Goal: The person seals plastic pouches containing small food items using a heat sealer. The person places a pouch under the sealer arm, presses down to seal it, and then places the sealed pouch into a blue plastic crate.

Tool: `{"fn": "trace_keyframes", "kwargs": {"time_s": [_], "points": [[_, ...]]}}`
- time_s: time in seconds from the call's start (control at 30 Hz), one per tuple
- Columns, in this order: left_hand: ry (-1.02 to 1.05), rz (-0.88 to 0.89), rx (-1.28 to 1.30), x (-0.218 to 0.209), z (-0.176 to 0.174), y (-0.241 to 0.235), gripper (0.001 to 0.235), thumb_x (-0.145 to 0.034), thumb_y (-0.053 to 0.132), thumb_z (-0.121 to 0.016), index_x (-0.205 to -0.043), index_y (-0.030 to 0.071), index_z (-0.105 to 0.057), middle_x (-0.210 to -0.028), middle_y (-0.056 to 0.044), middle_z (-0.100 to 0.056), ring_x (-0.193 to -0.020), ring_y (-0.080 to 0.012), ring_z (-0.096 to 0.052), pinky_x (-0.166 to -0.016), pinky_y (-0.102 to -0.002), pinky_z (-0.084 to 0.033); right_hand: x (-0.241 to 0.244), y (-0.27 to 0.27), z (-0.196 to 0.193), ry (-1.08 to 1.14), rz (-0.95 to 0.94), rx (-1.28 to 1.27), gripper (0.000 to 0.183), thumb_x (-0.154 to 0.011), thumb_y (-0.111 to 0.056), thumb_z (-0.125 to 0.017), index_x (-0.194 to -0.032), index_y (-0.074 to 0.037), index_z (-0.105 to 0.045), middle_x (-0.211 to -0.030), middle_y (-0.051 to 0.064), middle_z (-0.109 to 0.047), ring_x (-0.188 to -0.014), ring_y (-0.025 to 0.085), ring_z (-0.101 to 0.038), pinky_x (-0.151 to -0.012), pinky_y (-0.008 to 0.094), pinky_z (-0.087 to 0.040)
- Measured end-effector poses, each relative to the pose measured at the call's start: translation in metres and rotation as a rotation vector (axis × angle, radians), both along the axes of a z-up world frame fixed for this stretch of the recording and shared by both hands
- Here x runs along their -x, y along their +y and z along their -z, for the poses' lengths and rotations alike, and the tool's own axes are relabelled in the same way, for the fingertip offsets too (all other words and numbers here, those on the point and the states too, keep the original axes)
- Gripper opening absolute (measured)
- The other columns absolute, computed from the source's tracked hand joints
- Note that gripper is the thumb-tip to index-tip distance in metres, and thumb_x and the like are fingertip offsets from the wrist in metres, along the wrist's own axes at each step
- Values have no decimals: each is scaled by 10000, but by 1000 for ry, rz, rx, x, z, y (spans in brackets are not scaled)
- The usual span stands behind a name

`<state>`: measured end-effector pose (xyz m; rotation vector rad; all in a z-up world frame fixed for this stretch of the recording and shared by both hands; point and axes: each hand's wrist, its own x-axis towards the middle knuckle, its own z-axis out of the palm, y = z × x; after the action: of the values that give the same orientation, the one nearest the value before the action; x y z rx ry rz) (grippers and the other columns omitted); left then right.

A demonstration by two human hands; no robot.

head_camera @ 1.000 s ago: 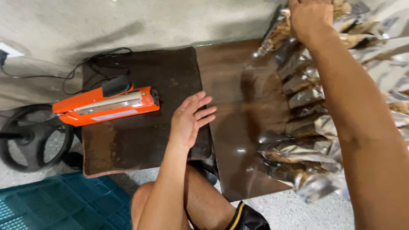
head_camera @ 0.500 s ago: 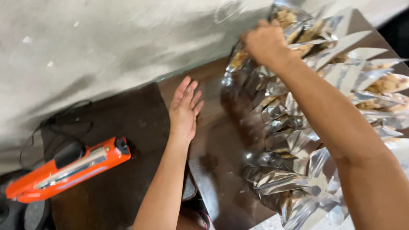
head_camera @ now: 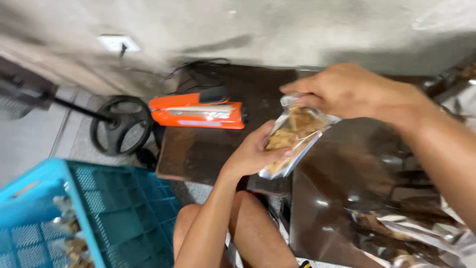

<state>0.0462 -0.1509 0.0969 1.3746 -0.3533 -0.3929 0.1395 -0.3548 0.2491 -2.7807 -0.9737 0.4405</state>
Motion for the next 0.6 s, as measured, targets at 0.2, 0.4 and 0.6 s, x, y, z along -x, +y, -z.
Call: {"fn": "trace_keyframes", "kwargs": {"time_s": [0.2,0.4,0.6], "points": [[502,-251,191,49,47,98,572,-847,187,-764,-1371,53,-578,-1177,-68,-715,-1020,-145,-698,-886,-306,-577,-10,98,63,-326,-239,-131,678,-933,-241,-590,-1559,-91,-377,-1548,145,-459,-1338,377,-504,-1056,478,-436],[577,-329,273,48,80,181,488,-883,200,-701,-1303,-33,-617,-1159,-119,-746,-993,-191,-736,-887,-324,-591,-15,159,117,-344,-195,124,759,-901,-95,-525,-1602,-76,-235,-1673,128,-236,-1475,421,-276,-1123,585,-303],[639,-354,330,24,74,232,451,-897,191,-654,-1256,-81,-642,-1116,-164,-757,-928,-237,-761,-827,-364,-610,-15,165,126,-377,-183,177,775,-855,-35,-516,-1589,-40,-267,-1656,150,-285,-1492,412,-279,-1128,587,-318]]}}
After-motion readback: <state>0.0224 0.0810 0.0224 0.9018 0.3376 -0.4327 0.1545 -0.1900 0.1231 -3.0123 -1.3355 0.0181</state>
